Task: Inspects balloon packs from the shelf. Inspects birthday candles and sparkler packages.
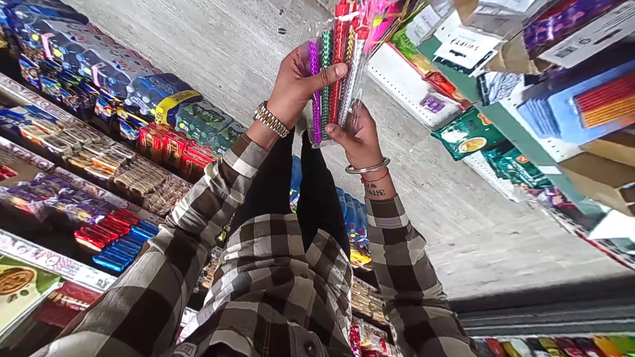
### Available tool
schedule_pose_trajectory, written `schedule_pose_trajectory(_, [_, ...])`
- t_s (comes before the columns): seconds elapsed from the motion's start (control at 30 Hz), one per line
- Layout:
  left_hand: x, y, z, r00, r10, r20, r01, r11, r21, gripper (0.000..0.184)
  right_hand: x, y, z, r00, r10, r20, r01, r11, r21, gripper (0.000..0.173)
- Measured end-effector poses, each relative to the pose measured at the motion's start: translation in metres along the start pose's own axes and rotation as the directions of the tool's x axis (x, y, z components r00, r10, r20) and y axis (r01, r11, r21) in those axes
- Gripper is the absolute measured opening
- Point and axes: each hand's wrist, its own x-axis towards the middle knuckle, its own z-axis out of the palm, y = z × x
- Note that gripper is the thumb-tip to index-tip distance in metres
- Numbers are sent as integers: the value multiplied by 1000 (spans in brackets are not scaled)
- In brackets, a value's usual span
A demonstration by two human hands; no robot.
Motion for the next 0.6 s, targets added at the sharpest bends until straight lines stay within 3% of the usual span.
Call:
schedule_pose_trajectory(0.33, [1,5,-2,998,-19,-57,18,1000,-16,33,-4,4,-10,996,86,38,-93,966,240,38])
schedule_pose_trajectory(0.47, [1,3,-4,998,-1,-57,-1,999,-38,30,-5,4,-8,997,75,20,-78,978,192,41])
schedule_pose_trajectory(0.6, [-1,5,-5,999,-24,-32,22,998,-64,30,-7,5,-7,995,91,-29,-87,987,132,34])
